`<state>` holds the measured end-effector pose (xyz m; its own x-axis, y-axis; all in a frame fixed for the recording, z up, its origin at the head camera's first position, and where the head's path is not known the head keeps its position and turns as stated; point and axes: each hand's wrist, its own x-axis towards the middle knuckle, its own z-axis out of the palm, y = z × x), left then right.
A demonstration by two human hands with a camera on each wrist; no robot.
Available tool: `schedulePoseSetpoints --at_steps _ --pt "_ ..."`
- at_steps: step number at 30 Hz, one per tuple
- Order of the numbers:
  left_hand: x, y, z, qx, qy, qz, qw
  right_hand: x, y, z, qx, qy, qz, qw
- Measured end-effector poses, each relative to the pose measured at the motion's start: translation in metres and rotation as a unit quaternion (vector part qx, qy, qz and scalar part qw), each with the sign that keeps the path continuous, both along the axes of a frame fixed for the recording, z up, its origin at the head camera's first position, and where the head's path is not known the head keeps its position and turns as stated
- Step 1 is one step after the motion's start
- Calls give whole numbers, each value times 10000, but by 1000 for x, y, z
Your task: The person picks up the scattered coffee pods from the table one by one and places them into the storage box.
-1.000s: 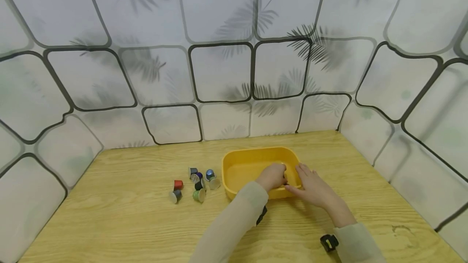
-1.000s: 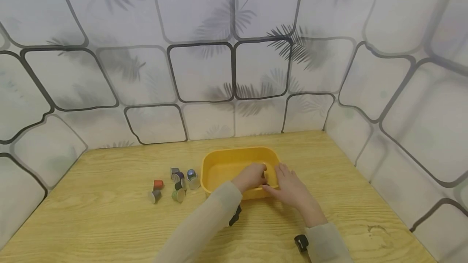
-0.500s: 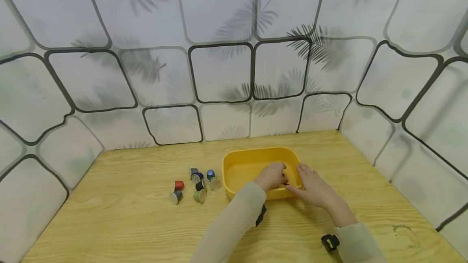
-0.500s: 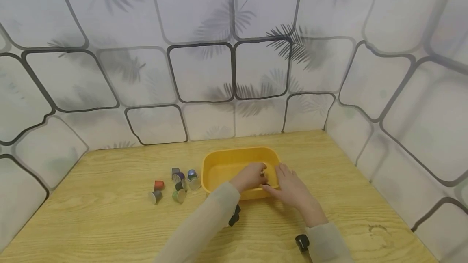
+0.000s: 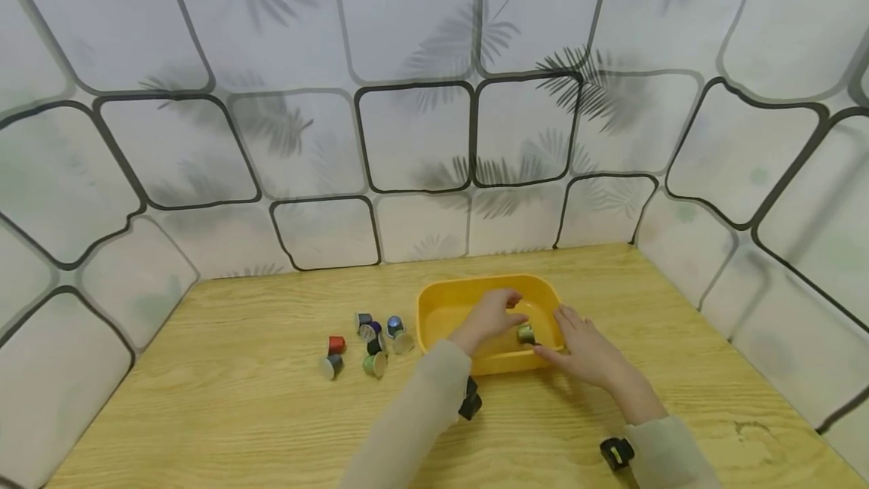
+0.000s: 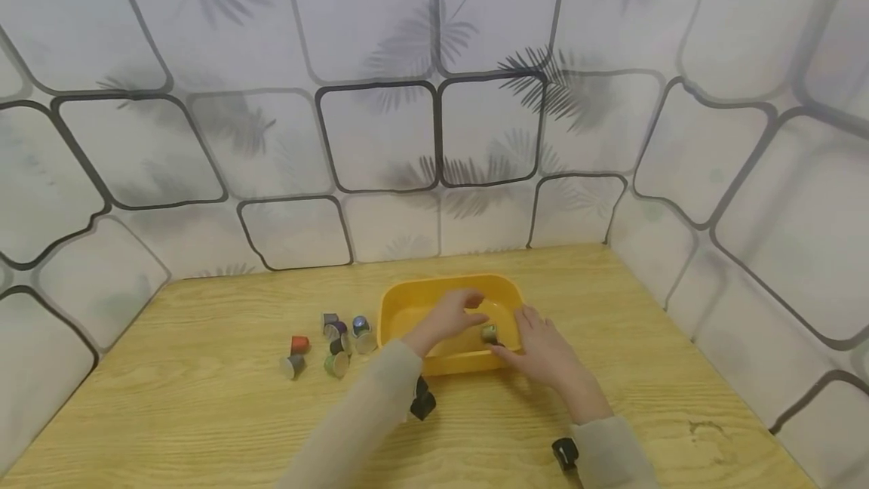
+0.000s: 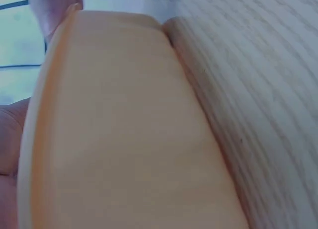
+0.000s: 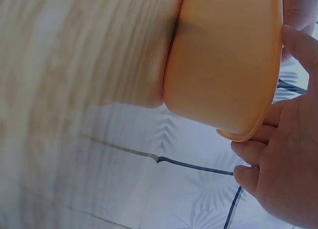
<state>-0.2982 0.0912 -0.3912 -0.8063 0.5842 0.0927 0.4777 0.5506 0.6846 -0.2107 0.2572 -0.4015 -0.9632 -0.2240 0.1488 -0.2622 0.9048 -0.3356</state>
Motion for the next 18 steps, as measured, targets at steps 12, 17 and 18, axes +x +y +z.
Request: schedulePoseSetpoints --at_steps 12,17,18 --pt "0 -34 9 921 -119 140 9956 0 0 -1 -58 -92 -46 9999" --pt "2 -43 12 1127 12 148 9935 0 0 -1 -53 -66 -46 10000" --pt "2 -44 12 1155 39 143 9932 0 0 -1 -46 -64 -47 10000"
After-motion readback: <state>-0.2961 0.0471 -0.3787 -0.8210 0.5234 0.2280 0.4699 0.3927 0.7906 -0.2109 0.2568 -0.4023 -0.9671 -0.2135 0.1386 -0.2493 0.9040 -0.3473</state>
